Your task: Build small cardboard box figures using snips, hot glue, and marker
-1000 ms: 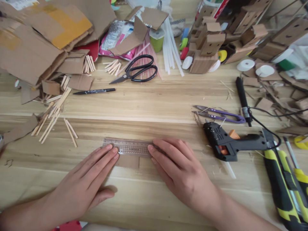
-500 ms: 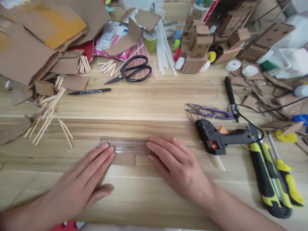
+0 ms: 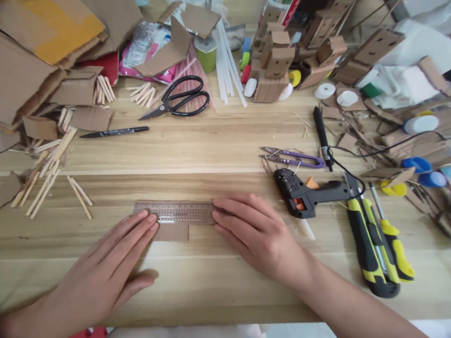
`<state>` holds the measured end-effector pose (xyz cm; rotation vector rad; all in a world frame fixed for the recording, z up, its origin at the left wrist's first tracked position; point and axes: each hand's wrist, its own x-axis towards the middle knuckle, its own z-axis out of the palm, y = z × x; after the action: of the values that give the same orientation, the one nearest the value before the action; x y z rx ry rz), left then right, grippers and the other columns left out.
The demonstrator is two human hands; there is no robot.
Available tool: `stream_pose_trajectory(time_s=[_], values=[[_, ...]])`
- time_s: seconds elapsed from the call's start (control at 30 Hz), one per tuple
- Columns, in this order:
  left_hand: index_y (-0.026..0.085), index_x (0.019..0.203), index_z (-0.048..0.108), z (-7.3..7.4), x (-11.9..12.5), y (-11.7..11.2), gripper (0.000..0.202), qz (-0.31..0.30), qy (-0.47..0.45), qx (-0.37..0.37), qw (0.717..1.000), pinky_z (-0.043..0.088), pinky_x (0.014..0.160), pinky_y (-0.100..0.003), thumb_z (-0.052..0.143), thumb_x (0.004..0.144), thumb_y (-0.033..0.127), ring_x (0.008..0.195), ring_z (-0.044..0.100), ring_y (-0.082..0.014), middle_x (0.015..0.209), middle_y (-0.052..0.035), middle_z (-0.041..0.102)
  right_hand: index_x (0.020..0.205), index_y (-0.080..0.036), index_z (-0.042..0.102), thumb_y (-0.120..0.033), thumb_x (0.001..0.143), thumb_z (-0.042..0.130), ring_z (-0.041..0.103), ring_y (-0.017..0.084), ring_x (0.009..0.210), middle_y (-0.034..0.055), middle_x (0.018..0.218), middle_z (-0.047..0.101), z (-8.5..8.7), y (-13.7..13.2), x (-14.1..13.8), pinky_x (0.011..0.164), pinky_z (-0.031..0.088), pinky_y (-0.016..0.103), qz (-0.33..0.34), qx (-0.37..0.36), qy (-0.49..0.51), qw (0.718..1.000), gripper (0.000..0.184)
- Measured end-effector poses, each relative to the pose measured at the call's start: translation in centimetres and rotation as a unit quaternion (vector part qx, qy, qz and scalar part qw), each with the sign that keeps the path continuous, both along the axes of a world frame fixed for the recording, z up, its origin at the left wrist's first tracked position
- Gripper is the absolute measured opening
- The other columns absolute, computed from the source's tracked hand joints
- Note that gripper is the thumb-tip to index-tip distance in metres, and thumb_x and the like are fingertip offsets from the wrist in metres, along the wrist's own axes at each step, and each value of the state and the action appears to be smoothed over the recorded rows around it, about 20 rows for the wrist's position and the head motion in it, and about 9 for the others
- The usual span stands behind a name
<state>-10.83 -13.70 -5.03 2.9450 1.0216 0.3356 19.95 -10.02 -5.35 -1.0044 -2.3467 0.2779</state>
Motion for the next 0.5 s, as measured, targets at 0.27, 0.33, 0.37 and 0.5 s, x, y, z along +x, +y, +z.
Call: stream_pose_trajectory(time_s=[0.27, 0.33, 0.37, 0.5], values=[[-0.003, 0.144, 0.051, 0.10, -0.09, 0.05, 0.060, -0.005, 0.009, -0.005, 1.000, 0.047, 0.116, -0.040, 0.049, 0.103, 0.041, 0.136, 0.056, -0.0304, 0.136, -0.0207, 0.067, 0.107, -0.019, 0.069, -0.008, 0.095, 0.064, 0.076, 0.024, 0.097, 0.0115, 0.105, 0.080, -0.07, -0.27, -0.12, 0.080, 0.066, 0.041, 0.000, 0.016, -0.011, 1.000, 0.017], [-0.002, 0.150, 0.043, 0.07, -0.10, -0.02, 0.065, 0.001, 0.004, -0.012, 1.000, 0.047, 0.115, -0.039, 0.050, 0.103, 0.042, 0.136, 0.056, -0.0300, 0.139, -0.0201, 0.066, 0.107, -0.018, 0.069, -0.008, 0.095, 0.064, 0.076, 0.025, 0.098, 0.0120, 0.105, 0.080, -0.14, -0.26, -0.08, 0.080, 0.066, 0.042, 0.004, 0.021, -0.007, 1.000, 0.017], [0.000, 0.153, 0.039, 0.05, -0.10, -0.05, 0.068, 0.005, 0.000, -0.017, 1.000, 0.048, 0.115, -0.039, 0.051, 0.102, 0.043, 0.137, 0.056, -0.0298, 0.140, -0.0194, 0.065, 0.107, -0.017, 0.069, -0.007, 0.095, 0.064, 0.076, 0.026, 0.098, 0.0127, 0.106, 0.080, -0.16, -0.26, -0.05, 0.080, 0.066, 0.042, 0.009, 0.020, -0.005, 1.000, 0.017], [0.001, 0.155, 0.037, 0.01, -0.09, -0.13, 0.069, 0.009, 0.001, -0.015, 1.000, 0.049, 0.113, -0.039, 0.051, 0.102, 0.043, 0.136, 0.056, -0.0294, 0.140, -0.0186, 0.065, 0.108, -0.016, 0.068, -0.004, 0.094, 0.064, 0.075, 0.026, 0.099, 0.0143, 0.107, 0.079, -0.11, -0.28, 0.01, 0.080, 0.066, 0.041, 0.026, 0.017, -0.003, 1.000, 0.019]])
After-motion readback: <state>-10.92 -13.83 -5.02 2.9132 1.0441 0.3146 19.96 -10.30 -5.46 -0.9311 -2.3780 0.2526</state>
